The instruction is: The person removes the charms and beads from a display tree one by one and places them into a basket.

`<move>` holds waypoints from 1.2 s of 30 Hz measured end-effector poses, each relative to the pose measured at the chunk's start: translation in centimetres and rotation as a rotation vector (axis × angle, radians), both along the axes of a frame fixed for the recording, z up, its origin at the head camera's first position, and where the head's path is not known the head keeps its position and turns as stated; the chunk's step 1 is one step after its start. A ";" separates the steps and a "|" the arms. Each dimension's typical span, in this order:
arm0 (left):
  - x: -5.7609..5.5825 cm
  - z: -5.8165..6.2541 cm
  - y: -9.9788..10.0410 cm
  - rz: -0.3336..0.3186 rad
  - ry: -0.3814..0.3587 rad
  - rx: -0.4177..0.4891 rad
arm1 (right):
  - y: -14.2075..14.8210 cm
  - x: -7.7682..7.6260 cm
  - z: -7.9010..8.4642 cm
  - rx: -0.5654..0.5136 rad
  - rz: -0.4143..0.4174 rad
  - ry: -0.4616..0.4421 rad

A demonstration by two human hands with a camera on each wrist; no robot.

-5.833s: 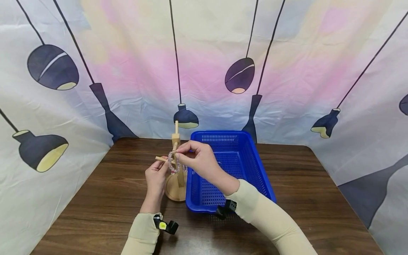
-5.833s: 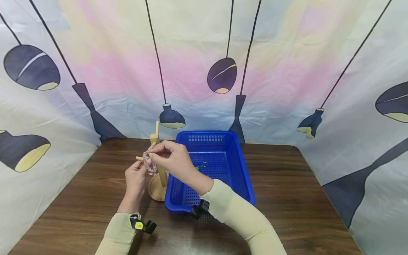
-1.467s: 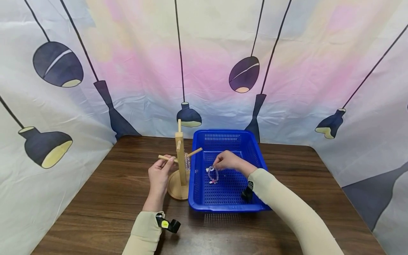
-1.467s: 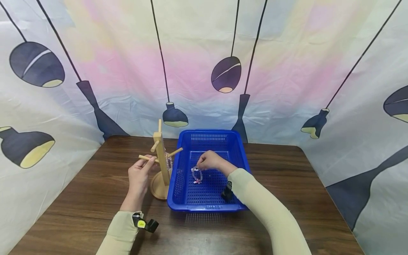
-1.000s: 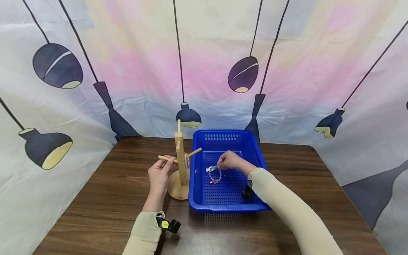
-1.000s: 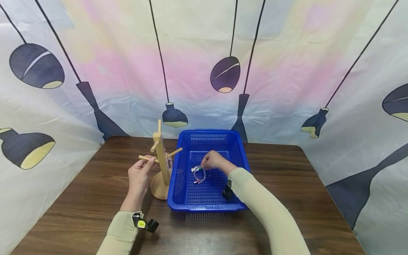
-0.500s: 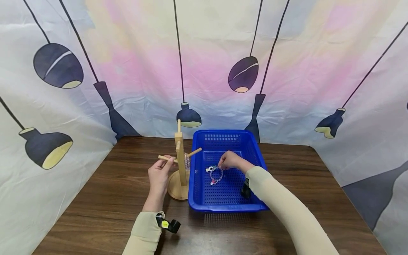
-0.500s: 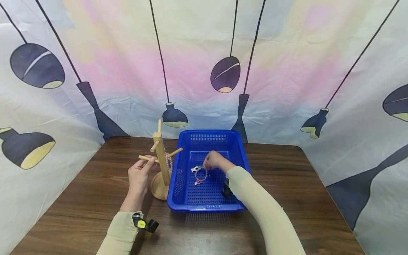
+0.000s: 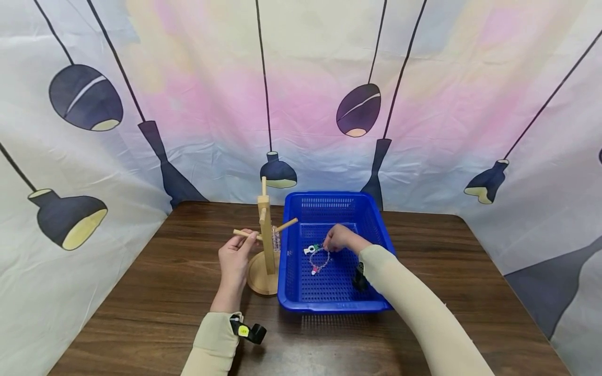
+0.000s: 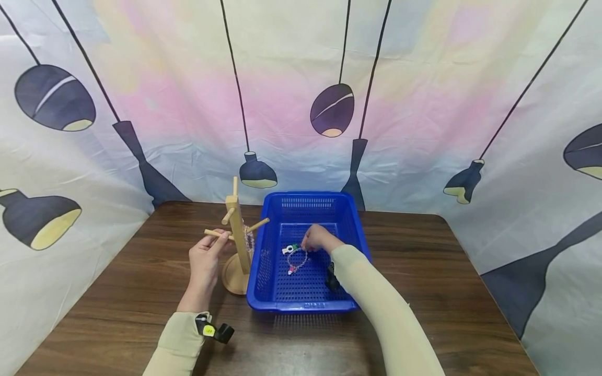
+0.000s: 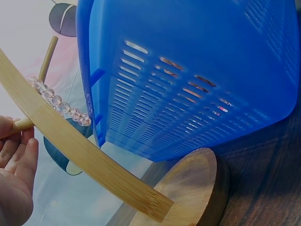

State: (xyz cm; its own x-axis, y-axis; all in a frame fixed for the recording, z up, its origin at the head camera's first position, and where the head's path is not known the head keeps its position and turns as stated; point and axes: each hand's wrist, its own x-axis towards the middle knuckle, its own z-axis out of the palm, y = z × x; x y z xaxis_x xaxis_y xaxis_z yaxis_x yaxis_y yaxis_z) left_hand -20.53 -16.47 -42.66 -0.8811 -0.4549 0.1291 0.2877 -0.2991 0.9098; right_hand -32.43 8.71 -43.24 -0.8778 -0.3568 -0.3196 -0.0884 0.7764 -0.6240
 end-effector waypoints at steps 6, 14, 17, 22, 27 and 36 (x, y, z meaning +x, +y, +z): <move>0.0 0.0 0.0 -0.002 -0.002 0.000 | 0.2 -0.2 -0.2 0.004 -0.002 -0.003; 0.0 -0.1 0.0 0.001 0.004 0.002 | 0.0 -0.4 -0.7 0.040 -0.001 0.004; 0.0 -0.1 0.0 0.001 0.005 0.002 | -0.1 -0.5 -0.9 0.052 -0.006 0.006; -0.1 -0.1 0.0 0.001 0.002 0.003 | -0.2 -0.7 -1.1 0.071 -0.014 0.016; 0.0 0.0 0.1 -0.007 -0.009 -0.001 | -0.2 -0.7 -1.3 0.091 -0.014 0.025; 0.1 0.1 0.1 -0.016 -0.021 -0.003 | -0.3 -0.3 -1.3 0.102 -0.006 0.051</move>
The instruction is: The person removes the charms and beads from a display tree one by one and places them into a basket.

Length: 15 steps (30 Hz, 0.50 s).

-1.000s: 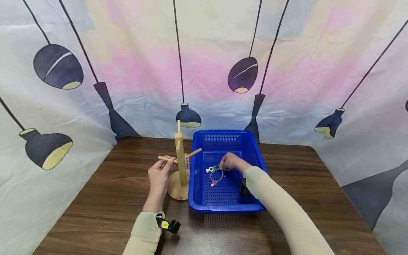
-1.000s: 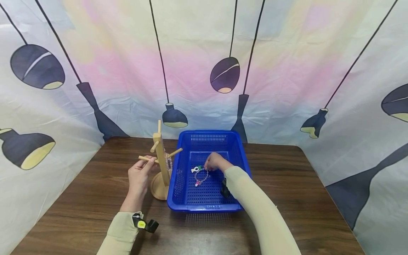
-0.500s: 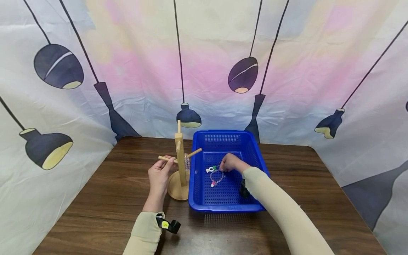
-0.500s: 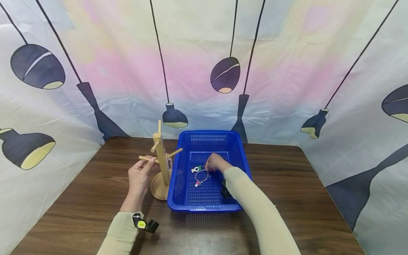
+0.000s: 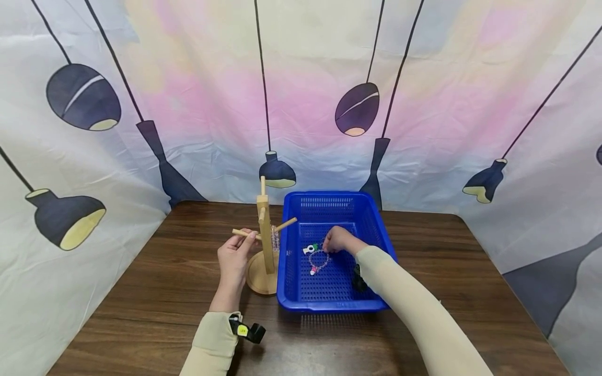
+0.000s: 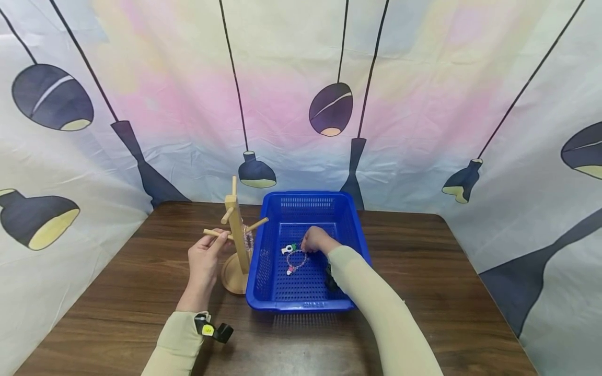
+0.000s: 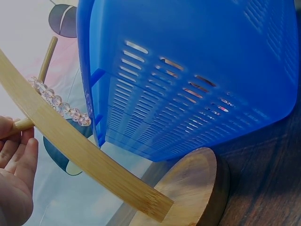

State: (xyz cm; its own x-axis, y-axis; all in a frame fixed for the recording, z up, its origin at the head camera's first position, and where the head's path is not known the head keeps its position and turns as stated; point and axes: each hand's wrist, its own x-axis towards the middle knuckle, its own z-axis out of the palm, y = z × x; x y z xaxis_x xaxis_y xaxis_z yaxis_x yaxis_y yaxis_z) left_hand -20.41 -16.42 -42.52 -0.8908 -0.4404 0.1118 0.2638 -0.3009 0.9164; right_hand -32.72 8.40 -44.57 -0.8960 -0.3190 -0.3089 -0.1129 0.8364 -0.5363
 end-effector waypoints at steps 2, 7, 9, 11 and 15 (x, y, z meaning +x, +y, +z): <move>0.0 0.0 0.0 0.000 -0.005 -0.002 | 0.0 0.1 0.1 0.002 0.000 0.000; 0.1 0.1 -0.1 0.000 -0.022 -0.006 | 0.0 0.1 0.5 0.007 0.013 -0.025; 0.1 0.1 -0.1 0.000 -0.019 -0.006 | 0.1 0.1 0.7 -0.002 0.022 -0.048; 0.1 0.1 -0.1 -0.002 -0.012 -0.008 | 0.3 0.1 1.0 -0.021 0.024 -0.075; 0.2 0.0 -0.1 -0.004 0.001 0.000 | 0.4 0.1 1.5 -0.034 0.053 -0.101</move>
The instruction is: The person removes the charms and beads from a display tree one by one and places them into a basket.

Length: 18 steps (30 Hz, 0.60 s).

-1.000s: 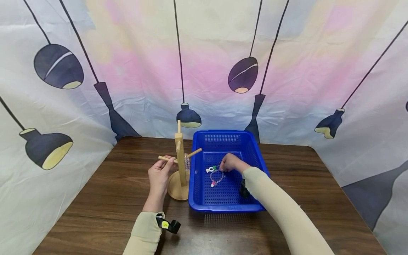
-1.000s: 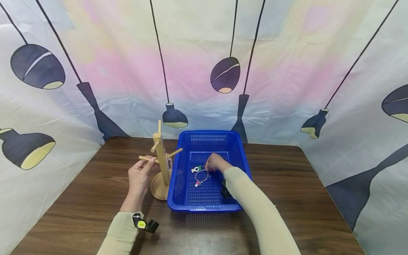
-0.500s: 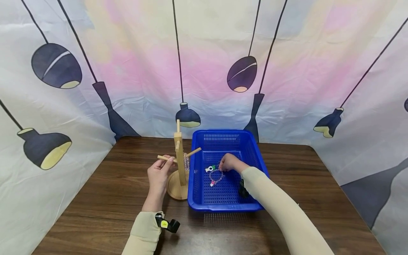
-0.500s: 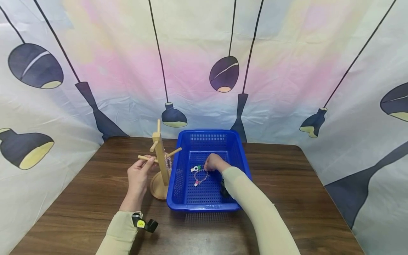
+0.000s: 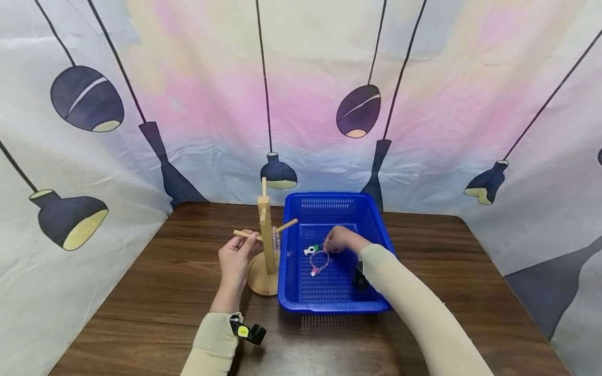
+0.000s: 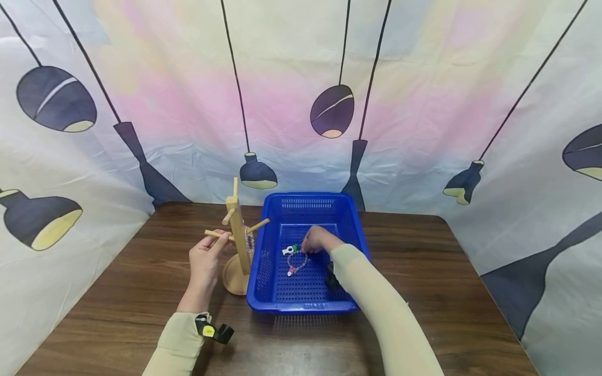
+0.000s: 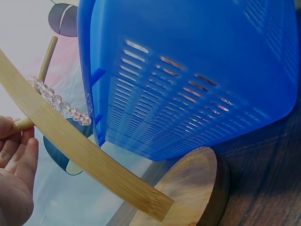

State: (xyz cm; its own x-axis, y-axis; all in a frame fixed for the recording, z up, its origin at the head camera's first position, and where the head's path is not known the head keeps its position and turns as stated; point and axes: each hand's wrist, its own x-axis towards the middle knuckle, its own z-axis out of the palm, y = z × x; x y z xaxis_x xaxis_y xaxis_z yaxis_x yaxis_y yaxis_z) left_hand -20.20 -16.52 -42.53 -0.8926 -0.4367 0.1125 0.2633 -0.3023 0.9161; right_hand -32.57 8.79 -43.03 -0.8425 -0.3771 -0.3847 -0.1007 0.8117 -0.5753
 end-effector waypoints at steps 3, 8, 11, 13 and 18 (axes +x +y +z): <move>-0.2 0.1 0.1 -0.001 0.005 0.009 | 0.2 -0.1 0.8 -0.002 0.031 0.014; -0.1 -0.1 0.1 -0.003 0.003 0.002 | -0.1 0.3 2.7 -0.059 0.059 0.039; -0.2 -0.1 0.0 -0.007 0.011 0.012 | -0.3 0.8 4.2 -0.127 0.072 0.072; -0.2 -0.1 0.0 -0.010 0.017 0.025 | -0.4 1.3 5.2 -0.175 0.073 0.089; -0.2 -0.1 0.0 -0.009 0.019 0.020 | -0.4 2.3 7.0 -0.291 0.060 0.110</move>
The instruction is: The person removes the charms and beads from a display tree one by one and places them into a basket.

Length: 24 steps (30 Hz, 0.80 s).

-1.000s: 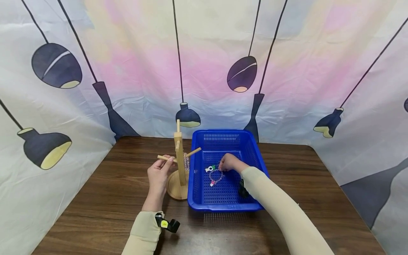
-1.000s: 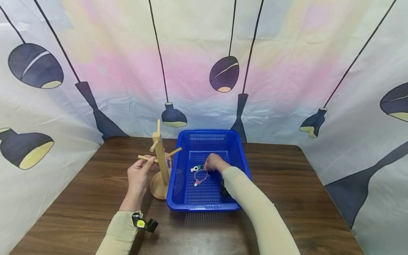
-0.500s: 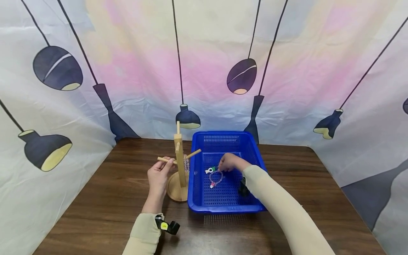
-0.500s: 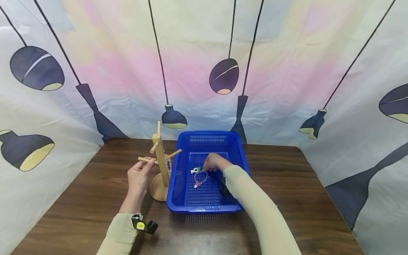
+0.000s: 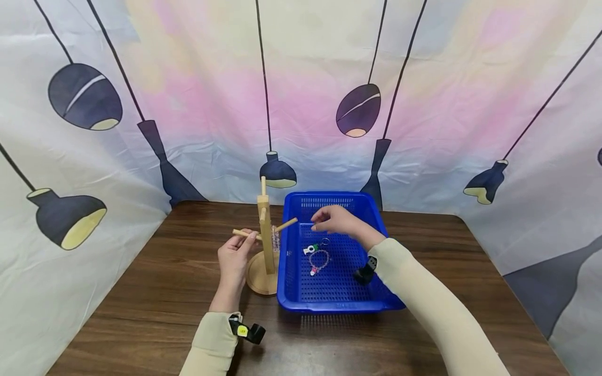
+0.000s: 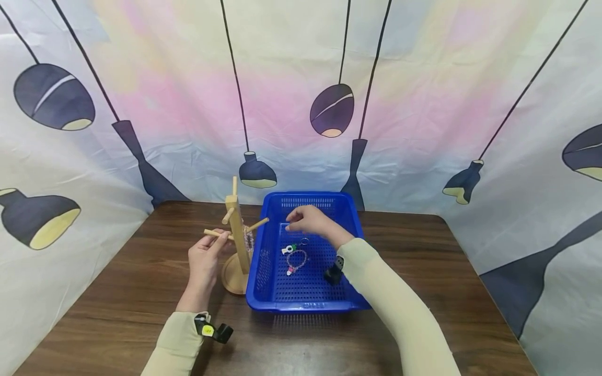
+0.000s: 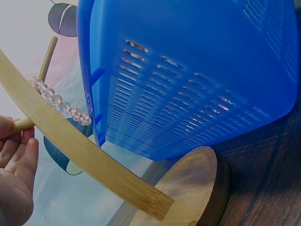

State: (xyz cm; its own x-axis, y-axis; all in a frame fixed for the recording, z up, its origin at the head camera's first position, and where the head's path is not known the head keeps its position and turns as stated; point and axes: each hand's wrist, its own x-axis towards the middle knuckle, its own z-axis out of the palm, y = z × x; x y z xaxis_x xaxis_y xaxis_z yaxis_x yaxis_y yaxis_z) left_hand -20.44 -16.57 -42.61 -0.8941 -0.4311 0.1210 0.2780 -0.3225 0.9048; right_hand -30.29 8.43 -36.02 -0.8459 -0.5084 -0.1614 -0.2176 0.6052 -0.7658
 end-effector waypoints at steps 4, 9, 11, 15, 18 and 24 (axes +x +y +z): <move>0.0 -0.1 0.0 0.003 0.002 -0.009 | 0.0 0.7 0.9 -0.077 0.004 0.035; -0.1 -0.1 0.1 0.014 0.002 -0.021 | -0.5 1.4 1.3 -0.160 0.016 0.091; 0.0 0.0 0.1 0.016 0.001 -0.025 | -0.9 1.7 1.4 -0.194 0.019 0.100; 0.0 0.0 0.1 0.015 -0.010 -0.023 | -1.7 2.1 1.5 -0.247 0.025 0.106; 0.0 0.0 0.1 0.015 -0.018 -0.021 | -2.1 2.3 1.5 -0.262 0.022 0.111; 0.0 0.0 0.0 0.018 -0.026 -0.040 | -2.6 2.3 1.6 -0.284 0.038 0.127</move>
